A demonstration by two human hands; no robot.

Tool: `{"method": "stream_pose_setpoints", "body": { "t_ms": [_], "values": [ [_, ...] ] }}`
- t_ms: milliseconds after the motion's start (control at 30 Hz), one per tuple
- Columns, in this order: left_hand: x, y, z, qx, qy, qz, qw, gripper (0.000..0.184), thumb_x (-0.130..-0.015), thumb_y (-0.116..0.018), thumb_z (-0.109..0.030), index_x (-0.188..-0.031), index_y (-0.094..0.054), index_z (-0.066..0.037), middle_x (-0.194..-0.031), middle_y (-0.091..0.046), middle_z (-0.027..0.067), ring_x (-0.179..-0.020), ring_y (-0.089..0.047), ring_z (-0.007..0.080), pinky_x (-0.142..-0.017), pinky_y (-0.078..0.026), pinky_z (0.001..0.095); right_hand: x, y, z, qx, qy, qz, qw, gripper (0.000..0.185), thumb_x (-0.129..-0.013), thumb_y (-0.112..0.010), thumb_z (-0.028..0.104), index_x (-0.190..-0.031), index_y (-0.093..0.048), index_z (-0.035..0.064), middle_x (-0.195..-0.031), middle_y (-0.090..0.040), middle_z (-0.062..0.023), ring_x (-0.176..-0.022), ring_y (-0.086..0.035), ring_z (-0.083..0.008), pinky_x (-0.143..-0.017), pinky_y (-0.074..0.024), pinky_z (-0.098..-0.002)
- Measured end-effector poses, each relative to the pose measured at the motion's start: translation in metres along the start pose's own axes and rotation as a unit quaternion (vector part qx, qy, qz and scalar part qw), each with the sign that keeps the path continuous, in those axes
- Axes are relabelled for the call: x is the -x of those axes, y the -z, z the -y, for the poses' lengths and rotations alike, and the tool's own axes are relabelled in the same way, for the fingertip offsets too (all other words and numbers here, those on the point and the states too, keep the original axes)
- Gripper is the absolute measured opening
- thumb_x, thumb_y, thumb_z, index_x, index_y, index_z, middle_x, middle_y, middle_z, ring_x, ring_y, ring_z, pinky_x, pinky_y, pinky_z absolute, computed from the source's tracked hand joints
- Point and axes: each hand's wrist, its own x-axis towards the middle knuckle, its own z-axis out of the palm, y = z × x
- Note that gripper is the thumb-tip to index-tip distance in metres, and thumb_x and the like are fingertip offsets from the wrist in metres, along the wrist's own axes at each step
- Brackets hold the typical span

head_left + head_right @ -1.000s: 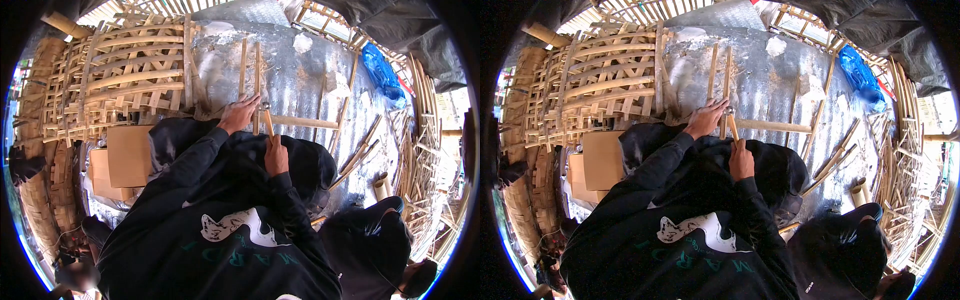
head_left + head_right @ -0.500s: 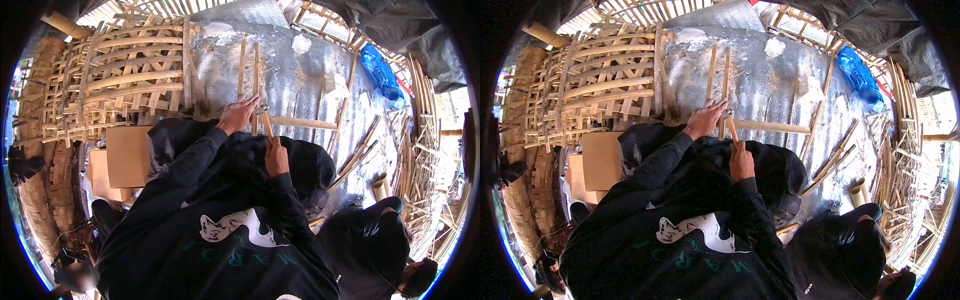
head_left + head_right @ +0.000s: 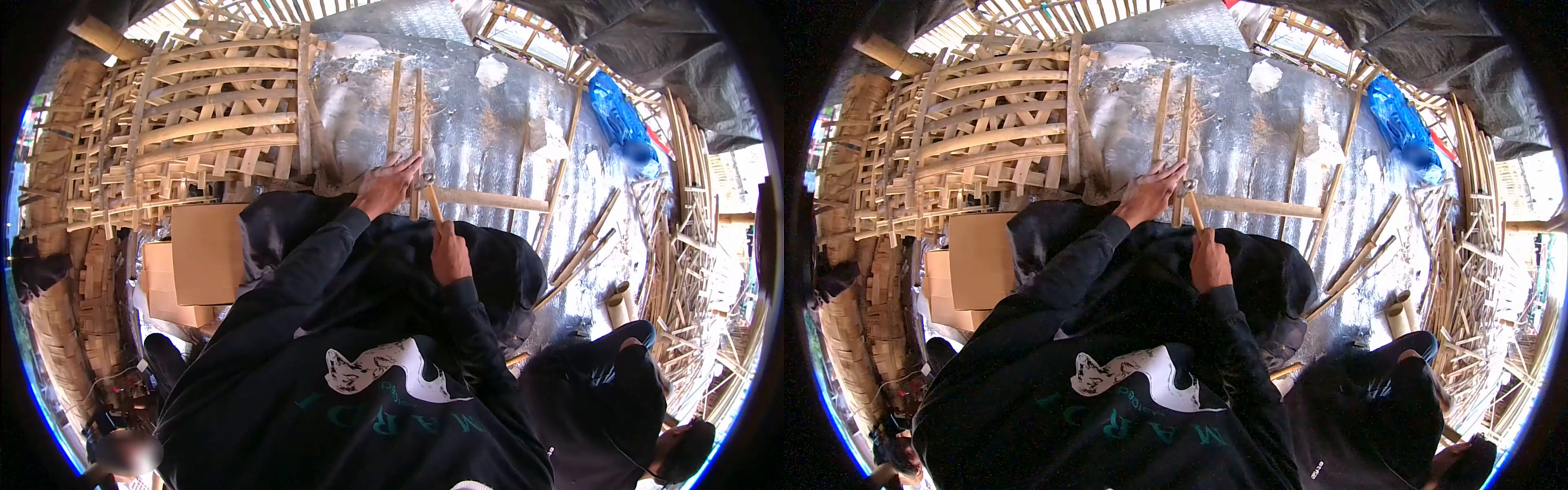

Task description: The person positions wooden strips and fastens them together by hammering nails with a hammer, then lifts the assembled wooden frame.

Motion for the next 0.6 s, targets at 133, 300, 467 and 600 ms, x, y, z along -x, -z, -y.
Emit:
{"method": "stream_pose_setpoints", "body": {
  "t_ms": [133, 300, 467, 600],
  "values": [
    [0.002, -0.003, 0.002, -0.004, -0.018, -0.029, 0.999, 0.056, -0.099, -0.057, -0.02, -0.155, -0.05, -0.013, -0.162, -0.049, -0.0038, -0.137, -0.056, 0.0323, -0.101, -0.058, 0.0397, 0.001, 0.002, 0.015, -0.033, 0.009, -0.03, 0.999, 0.022, -0.109, -0.054, 0.024, -0.106, -0.047, 0.0038, -0.075, -0.065, -0.0312, -0.072, -0.064, -0.0537, -0.058, -0.0481, -0.0629],
    [0.0, -0.007, 0.002, 0.01, -0.002, 0.002, 1.0, 0.052, -0.106, -0.049, -0.019, -0.157, -0.047, -0.014, -0.163, -0.047, -0.0028, -0.142, -0.052, 0.0347, -0.107, -0.055, 0.0386, 0.0, -0.005, -0.002, 0.013, 0.017, 0.001, 1.0, 0.021, -0.109, -0.054, 0.022, -0.105, -0.045, 0.0027, -0.075, -0.065, -0.0315, -0.072, -0.064, -0.0534, -0.058, -0.0481, -0.0625],
    [0.002, 0.002, -0.001, -0.006, -0.012, -0.004, 1.0, 0.053, -0.105, -0.05, -0.018, -0.158, -0.047, -0.014, -0.164, -0.046, -0.0032, -0.142, -0.052, 0.0344, -0.108, -0.054, 0.0384, 0.003, -0.007, 0.001, -0.022, 0.008, -0.027, 0.999, 0.023, -0.109, -0.054, 0.023, -0.105, -0.045, 0.0029, -0.075, -0.065, -0.0311, -0.072, -0.065, -0.053, -0.058, -0.0477, -0.0621],
    [0.0, 0.002, 0.002, 0.029, -0.021, -0.001, 0.999, 0.056, -0.102, -0.052, -0.015, -0.157, -0.048, -0.013, -0.165, -0.044, -0.0018, -0.142, -0.052, 0.0328, -0.111, -0.053, 0.0394, 0.005, 0.008, 0.005, 0.038, 0.046, 0.034, 0.998, 0.024, -0.109, -0.054, 0.025, -0.104, -0.045, 0.0028, -0.076, -0.066, -0.0318, -0.071, -0.065, -0.0532, -0.057, -0.0477, -0.0631]
  ]
}}
